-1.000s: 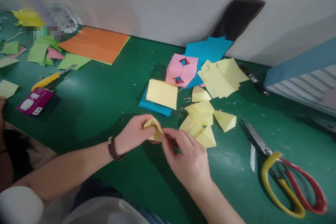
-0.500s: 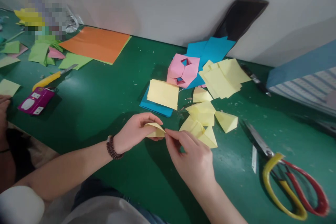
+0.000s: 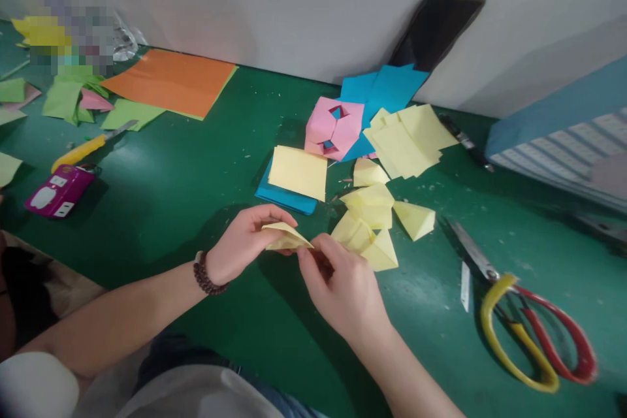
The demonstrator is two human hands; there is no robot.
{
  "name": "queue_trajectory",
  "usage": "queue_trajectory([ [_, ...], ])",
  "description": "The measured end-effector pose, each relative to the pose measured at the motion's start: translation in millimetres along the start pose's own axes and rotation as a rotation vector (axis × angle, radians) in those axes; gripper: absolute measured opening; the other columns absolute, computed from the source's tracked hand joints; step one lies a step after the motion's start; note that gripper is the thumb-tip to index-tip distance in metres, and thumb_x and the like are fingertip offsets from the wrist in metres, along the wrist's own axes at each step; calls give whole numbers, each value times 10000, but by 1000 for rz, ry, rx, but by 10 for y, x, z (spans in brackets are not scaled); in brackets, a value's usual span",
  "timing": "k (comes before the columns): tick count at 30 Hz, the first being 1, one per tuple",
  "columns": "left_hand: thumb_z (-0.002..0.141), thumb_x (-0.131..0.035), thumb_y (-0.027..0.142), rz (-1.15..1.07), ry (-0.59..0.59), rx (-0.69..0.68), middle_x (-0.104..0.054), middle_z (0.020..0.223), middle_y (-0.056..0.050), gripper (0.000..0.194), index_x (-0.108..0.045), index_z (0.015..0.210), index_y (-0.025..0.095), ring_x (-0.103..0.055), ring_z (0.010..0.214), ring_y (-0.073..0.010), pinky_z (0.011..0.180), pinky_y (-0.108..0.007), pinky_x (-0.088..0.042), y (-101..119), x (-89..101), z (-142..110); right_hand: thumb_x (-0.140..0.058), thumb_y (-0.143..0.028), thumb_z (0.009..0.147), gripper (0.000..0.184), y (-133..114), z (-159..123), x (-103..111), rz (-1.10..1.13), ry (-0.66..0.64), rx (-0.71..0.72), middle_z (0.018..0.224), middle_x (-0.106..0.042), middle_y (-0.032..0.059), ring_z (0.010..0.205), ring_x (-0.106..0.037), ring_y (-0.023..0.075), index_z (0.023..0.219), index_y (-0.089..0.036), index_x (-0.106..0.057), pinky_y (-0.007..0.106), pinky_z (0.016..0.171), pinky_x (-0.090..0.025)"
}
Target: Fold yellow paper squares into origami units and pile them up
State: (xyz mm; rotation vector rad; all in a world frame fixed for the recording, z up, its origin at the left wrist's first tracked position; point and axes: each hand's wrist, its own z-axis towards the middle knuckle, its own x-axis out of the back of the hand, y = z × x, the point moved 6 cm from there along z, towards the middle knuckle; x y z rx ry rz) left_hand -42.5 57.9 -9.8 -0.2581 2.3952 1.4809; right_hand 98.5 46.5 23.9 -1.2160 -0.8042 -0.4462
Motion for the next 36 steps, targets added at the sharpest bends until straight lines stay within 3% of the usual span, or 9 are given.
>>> queue_trajectory([
  [8, 738, -598, 47, -43, -31, 49, -693, 704, -30, 93, -649, 780, 113, -681, 592, -128, 595, -247, -577, 4, -20, -5, -470, -359, 936, 350, 37, 16, -14, 141, -78, -23, 520, -453, -48, 462, -444, 83, 620, -211, -496, 209, 447, -361],
  [11, 754, -550, 29, -46, 13, 54, -704, 707, -33, 139, -645, 796, 122, -688, 600, -134, 605, -255, -577, 28, 9, 0, -554, -350, 890, 132, 67, 10, 26, 309, 5, -110, 715, -599, -18, 558, -558, 106, 914, -225, -588, 220, 500, -457],
  [14, 758, -537, 24, -67, 29, 96, -712, 717, -32, 155, -640, 809, 128, -692, 602, -134, 603, -252, -574, 11, 13, -3, -608, -317, 852, 257, 93, -9, 46, 483, 84, -199, 843, -630, 8, 632, -616, 121, 1091, -239, -553, 249, 572, -523],
  [21, 673, -658, 77, -103, -79, 94, -714, 730, -36, 140, -639, 804, 124, -695, 611, -141, 613, -246, -575, -33, -70, -30, -629, -238, 816, 25, 86, -9, -1, 610, 63, -210, 665, -602, -19, 562, -592, 114, 826, -220, -615, 241, 537, -526],
  [27, 635, -691, 114, -127, -117, 33, -719, 755, -25, 183, -673, 816, 137, -693, 611, -130, 594, -219, -566, -33, -86, -28, -666, -185, 780, 52, 108, -41, 24, 726, 159, -295, 724, -617, -19, 582, -598, 99, 763, -229, -644, 236, 562, -521],
  [30, 653, -695, 117, -91, -120, -42, -718, 757, -20, 155, -686, 806, 143, -700, 646, -137, 615, -226, -571, -5, -70, -26, -661, -227, 798, 8, 133, -17, 3, 757, 89, -270, 709, -625, -11, 604, -618, 123, 791, -231, -658, 264, 580, -530],
  [32, 682, -698, 121, -14, -115, -139, -719, 778, -21, 134, -692, 813, 148, -702, 680, -143, 638, -239, -574, 47, -50, -41, -607, -305, 847, 91, 154, 2, -3, 793, 53, -270, 684, -620, -7, 618, -622, 141, 872, -233, -658, 284, 588, -532],
  [34, 726, -665, 94, 143, -107, -302, -720, 816, -25, 126, -701, 831, 156, -696, 726, -140, 667, -239, -563, 140, -36, -82, -544, -390, 887, 192, 158, 9, -16, 796, 7, -301, 675, -612, -2, 596, -608, 142, 903, -224, -638, 282, 560, -514],
  [36, 755, -620, 44, 340, -105, -508, -720, 852, -30, 171, -708, 845, 161, -680, 785, -133, 711, -230, -541, 251, -51, -154, -536, -437, 891, 257, 142, 0, -28, 703, -48, -343, 636, -580, -8, 533, -552, 118, 804, -207, -608, 252, 505, -460],
])
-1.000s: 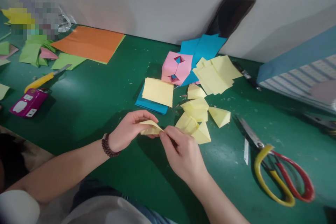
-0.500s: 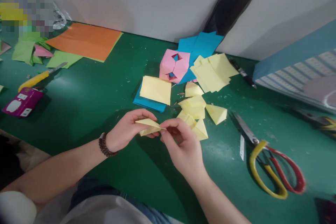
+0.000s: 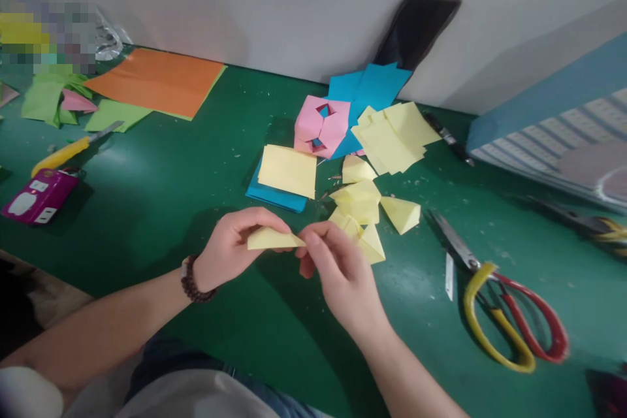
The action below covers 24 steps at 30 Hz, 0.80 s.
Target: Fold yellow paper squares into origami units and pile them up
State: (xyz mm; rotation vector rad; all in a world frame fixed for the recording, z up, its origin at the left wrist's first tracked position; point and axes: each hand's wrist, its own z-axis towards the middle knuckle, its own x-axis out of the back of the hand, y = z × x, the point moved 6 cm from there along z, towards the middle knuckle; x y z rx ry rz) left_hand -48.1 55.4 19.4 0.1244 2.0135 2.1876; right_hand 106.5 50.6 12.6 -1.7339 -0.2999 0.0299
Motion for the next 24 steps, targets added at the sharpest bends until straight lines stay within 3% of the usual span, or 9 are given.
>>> queue_trajectory([
  [3, 760, -625, 16, 173, -31, -178, -718, 860, -35, 184, -709, 853, 151, -661, 813, -124, 742, -211, -513, 118, -9, -28, -543, -417, 888, 322, -43, -31, -19, -199, -3, 12, 574, -513, -23, 502, -460, 93, 650, -199, -539, 228, 472, -370],
  [7, 772, -641, 31, 193, -45, -165, -717, 860, -35, 158, -703, 865, 141, -660, 800, -116, 726, -193, -509, 106, -20, -28, -510, -406, 905, 330, -69, -40, -16, -299, -7, 84, 571, -518, -24, 513, -455, 96, 646, -203, -532, 233, 473, -346],
  [11, 767, -626, 10, 202, -24, -157, -723, 879, -32, 189, -697, 878, 146, -671, 829, -118, 751, -189, -519, 90, -14, -27, -496, -461, 917, 382, -37, -20, 0, -275, -26, 52, 545, -535, -21, 483, -480, 95, 642, -201, -548, 230, 458, -374],
  [14, 769, -598, -13, 154, 20, -143, -722, 961, -37, 267, -682, 955, 160, -678, 891, -124, 774, -190, -534, 69, 23, -28, -382, -505, 958, 422, -35, -11, 57, -165, 29, 43, 651, -619, 15, 523, -551, 114, 849, -195, -647, 242, 472, -441],
  [17, 785, -617, 34, 123, 54, -153, -710, 988, -51, 303, -647, 1056, 165, -681, 911, -137, 800, -215, -551, 64, 64, -33, -392, -435, 965, 336, -90, -23, 114, -201, 105, 173, 783, -657, 28, 547, -581, 114, 1049, -217, -634, 254, 492, -484],
  [20, 786, -637, 91, 127, 90, -142, -698, 949, -52, 293, -633, 1070, 163, -693, 864, -148, 777, -231, -568, 61, 90, -40, -573, -304, 879, 178, -197, -69, 104, -461, 168, 397, 823, -660, 10, 580, -594, 106, 1039, -237, -615, 252, 557, -509],
  [22, 766, -634, 95, 90, 79, -47, -690, 915, -42, 269, -638, 1027, 161, -704, 766, -141, 702, -223, -582, 12, 71, -36, -622, -255, 836, 152, -253, -99, 61, -599, 178, 503, 780, -650, -5, 569, -586, 102, 988, -237, -621, 242, 553, -500],
  [24, 754, -620, 102, 22, 51, 89, -682, 869, -26, 223, -640, 970, 156, -697, 649, -123, 611, -205, -582, -57, 29, -32, -619, -243, 837, 77, -275, -104, 31, -657, 176, 512, 725, -637, -16, 548, -572, 100, 912, -232, -633, 234, 532, -480],
])
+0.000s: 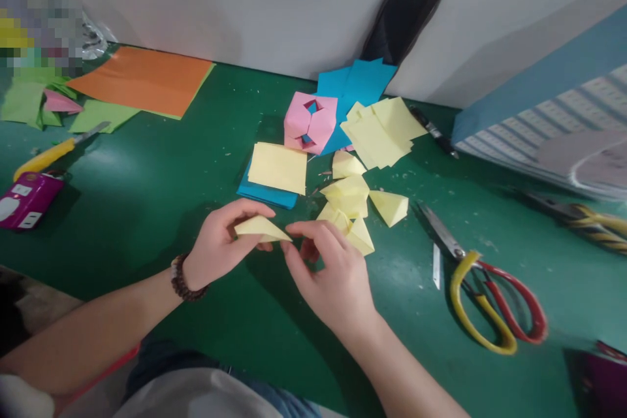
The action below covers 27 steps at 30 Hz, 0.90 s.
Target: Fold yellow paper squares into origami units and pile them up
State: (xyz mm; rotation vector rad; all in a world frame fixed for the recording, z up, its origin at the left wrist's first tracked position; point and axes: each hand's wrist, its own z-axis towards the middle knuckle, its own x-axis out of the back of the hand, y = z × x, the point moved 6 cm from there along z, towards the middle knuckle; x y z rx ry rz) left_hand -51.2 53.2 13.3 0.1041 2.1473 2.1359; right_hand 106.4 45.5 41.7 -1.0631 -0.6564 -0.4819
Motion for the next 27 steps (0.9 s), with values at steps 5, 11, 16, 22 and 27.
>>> queue_trajectory([
  [5, 764, -617, 184, -116, -30, 231, -662, 800, -9, 141, -638, 896, 141, -657, 522, -94, 514, -191, -568, -95, -60, 22, -599, -264, 856, 65, 51, 12, -41, 133, -58, -193, 717, -649, -11, 581, -586, 111, 844, -220, -645, 229, 548, -479],
  [11, 754, -592, 156, -181, -92, 324, -638, 731, 11, 118, -630, 864, 142, -628, 486, -78, 464, -169, -518, -128, -49, 40, -542, -380, 896, 231, 134, 5, -136, 224, -221, -282, 669, -639, 12, 579, -585, 134, 803, -203, -659, 252, 525, -469],
  [16, 752, -594, 144, -227, -102, 395, -642, 688, 14, 110, -612, 861, 138, -611, 470, -75, 471, -177, -512, -143, -61, 31, -529, -402, 901, 257, 150, 3, -123, 154, -187, -242, 641, -630, 10, 546, -556, 132, 771, -220, -655, 255, 494, -440],
  [22, 763, -556, 126, -271, -127, 430, -625, 621, 25, 99, -612, 844, 135, -608, 467, -83, 469, -182, -505, -161, -63, 45, -527, -464, 899, 315, 159, -21, -132, 214, -205, -346, 642, -640, 17, 549, -569, 135, 770, -212, -663, 258, 506, -457],
  [27, 768, -545, 133, -254, -149, 488, -616, 611, 16, 78, -608, 813, 126, -598, 451, -85, 442, -177, -492, -213, -62, 36, -499, -446, 921, 299, 138, -44, -105, 305, -119, -387, 730, -661, 18, 584, -590, 122, 1027, -225, -670, 249, 540, -496],
])
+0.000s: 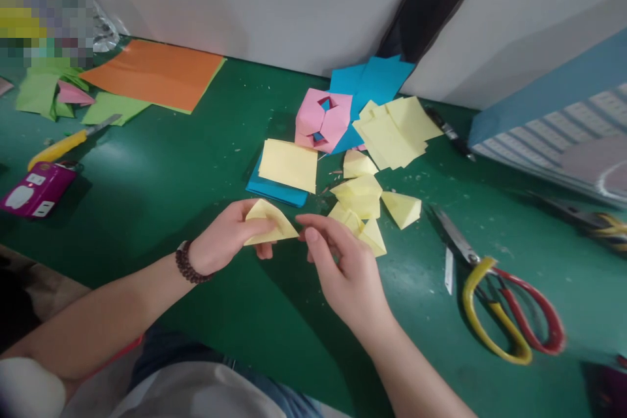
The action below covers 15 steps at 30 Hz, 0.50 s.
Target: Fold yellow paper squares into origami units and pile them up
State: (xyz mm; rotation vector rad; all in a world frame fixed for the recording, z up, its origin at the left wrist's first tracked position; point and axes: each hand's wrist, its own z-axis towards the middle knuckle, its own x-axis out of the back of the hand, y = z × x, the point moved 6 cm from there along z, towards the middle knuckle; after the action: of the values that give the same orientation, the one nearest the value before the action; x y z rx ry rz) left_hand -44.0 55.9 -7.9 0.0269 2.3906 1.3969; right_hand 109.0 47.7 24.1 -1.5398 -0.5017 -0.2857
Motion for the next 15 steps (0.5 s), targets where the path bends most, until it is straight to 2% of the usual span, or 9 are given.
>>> queue_trajectory([
  [2, 766, -594, 173, 7, -52, 22, -613, 619, 13, 70, -590, 819, 128, -605, 455, -93, 441, -181, -497, -14, -32, 0, -562, -405, 892, 267, -23, -15, -8, 2, 22, 48, 780, -665, 17, 636, -616, 127, 1075, -234, -654, 255, 585, -521],
  [5, 769, -682, 359, -7, -151, 44, -627, 695, -6, 277, -576, 894, 137, -636, 489, -116, 464, -205, -524, -27, -91, -7, -604, -328, 860, 212, -36, -24, -3, -41, 49, 88, 761, -647, 9, 648, -619, 133, 1043, -234, -657, 259, 595, -532],
  [8, 791, -593, 632, -26, -153, 17, -656, 800, -50, 518, -566, 973, 148, -668, 536, -140, 495, -228, -546, -17, -77, -9, -607, -292, 849, 198, -30, -11, 60, -43, 106, 77, 713, -611, -7, 590, -586, 122, 1037, -240, -642, 250, 564, -525],
  [10, 806, -493, 718, 0, -113, -23, -665, 815, -74, 598, -569, 946, 141, -673, 545, -146, 500, -231, -545, 0, -40, -11, -617, -273, 835, 213, -40, -3, 110, -45, 149, 79, 699, -596, -15, 578, -573, 118, 1046, -247, -628, 244, 563, -524],
  [12, 829, -465, 708, 68, -78, -39, -663, 788, -75, 588, -573, 889, 133, -666, 539, -138, 490, -218, -530, 3, -15, -20, -614, -260, 830, 221, -70, -7, 141, -85, 185, 107, 691, -596, -17, 582, -574, 122, 1050, -250, -621, 252, 576, -526],
  [15, 870, -525, 550, 205, -54, -37, -642, 726, -43, 422, -566, 813, 134, -645, 523, -111, 466, -183, -494, -12, -15, -36, -595, -260, 841, 235, -128, -35, 139, -180, 221, 171, 674, -608, -17, 577, -578, 132, 1075, -249, -611, 282, 607, -530],
])
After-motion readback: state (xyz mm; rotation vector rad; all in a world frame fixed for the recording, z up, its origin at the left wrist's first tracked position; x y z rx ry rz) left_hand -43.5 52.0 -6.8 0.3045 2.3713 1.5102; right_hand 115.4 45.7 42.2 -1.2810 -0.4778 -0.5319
